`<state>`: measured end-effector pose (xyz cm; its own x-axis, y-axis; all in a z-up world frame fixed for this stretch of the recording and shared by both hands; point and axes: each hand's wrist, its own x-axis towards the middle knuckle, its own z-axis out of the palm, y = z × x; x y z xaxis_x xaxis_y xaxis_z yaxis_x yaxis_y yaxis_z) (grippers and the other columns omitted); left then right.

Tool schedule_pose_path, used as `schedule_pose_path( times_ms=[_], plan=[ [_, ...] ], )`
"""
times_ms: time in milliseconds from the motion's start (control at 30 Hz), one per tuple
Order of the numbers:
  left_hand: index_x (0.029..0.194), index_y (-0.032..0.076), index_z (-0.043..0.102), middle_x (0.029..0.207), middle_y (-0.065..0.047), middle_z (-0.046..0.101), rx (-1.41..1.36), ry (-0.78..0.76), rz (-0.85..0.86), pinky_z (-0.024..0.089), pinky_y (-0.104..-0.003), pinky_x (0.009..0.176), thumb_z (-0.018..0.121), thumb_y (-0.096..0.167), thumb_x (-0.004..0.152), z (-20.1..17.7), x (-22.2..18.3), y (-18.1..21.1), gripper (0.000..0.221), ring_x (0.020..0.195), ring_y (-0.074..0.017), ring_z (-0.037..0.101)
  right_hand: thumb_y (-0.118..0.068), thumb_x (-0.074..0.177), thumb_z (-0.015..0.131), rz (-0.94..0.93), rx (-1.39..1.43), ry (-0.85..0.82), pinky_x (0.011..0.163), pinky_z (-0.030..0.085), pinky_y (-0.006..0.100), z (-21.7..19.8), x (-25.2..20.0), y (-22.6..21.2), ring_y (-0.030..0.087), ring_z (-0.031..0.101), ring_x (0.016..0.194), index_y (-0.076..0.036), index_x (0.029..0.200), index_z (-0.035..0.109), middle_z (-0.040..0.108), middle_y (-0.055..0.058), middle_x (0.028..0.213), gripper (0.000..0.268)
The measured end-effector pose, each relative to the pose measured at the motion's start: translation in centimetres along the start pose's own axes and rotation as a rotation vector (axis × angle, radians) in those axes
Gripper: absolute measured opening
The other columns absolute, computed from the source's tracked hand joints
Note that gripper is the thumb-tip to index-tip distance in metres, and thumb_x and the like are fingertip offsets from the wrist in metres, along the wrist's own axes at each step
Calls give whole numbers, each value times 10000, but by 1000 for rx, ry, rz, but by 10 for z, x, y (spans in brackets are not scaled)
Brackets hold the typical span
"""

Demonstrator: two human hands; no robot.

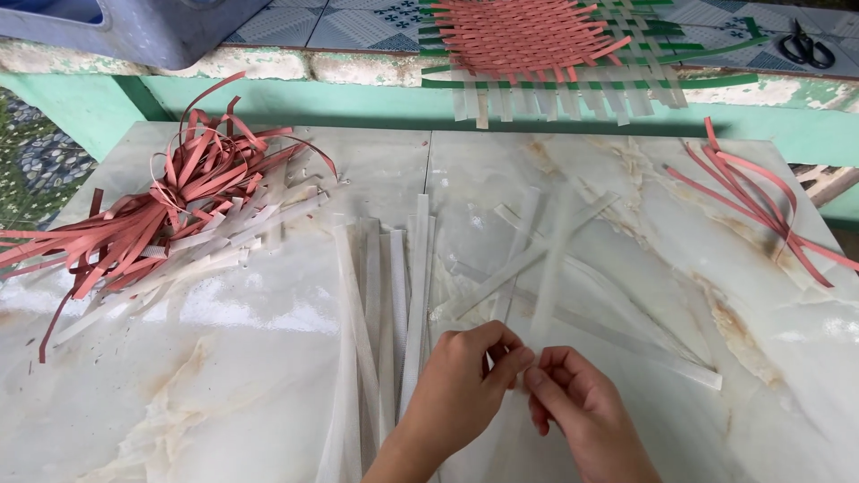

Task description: Arranging plastic strips on a table to form a star-shaped frame

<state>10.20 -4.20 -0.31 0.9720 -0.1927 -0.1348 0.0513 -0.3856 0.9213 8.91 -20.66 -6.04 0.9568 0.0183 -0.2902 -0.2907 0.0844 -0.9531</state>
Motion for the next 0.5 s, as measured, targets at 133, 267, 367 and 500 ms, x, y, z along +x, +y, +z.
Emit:
schedule_pose_path(
  times_ms=[133,267,367,500],
  plan=[
    [1086,149,662,726,26,736,77,246,129,479,-324,551,526,342,943,10,10,-18,276,471,-155,629,-12,911,607,-132,-5,180,451,361,313,-10,29,-11,215,434,506,64,912,631,648,160,776,80],
    [1037,146,684,659,-29,739,-27,335,97,500,-266,522,526,296,940,-5,-8,-24,239,494,-83,665,-47,921,635,5,-136,255,457,342,335,-16,48,-48,230,429,520,77,966,663,639,179,779,135],
    [1085,136,669,673,-6,741,-59,386,27,493,-260,515,490,363,930,-12,-20,-38,329,522,-86,620,-95,925,657,88,-232,255,478,361,312,-14,56,-53,204,453,527,42,963,697,685,148,798,148],
    [1155,139,606,652,28,723,-92,496,-2,420,-248,463,507,399,901,-14,-33,-50,377,443,-78,479,-100,898,675,108,-256,225,425,329,309,-8,67,-44,229,485,493,40,980,673,671,181,758,162]
  ],
)
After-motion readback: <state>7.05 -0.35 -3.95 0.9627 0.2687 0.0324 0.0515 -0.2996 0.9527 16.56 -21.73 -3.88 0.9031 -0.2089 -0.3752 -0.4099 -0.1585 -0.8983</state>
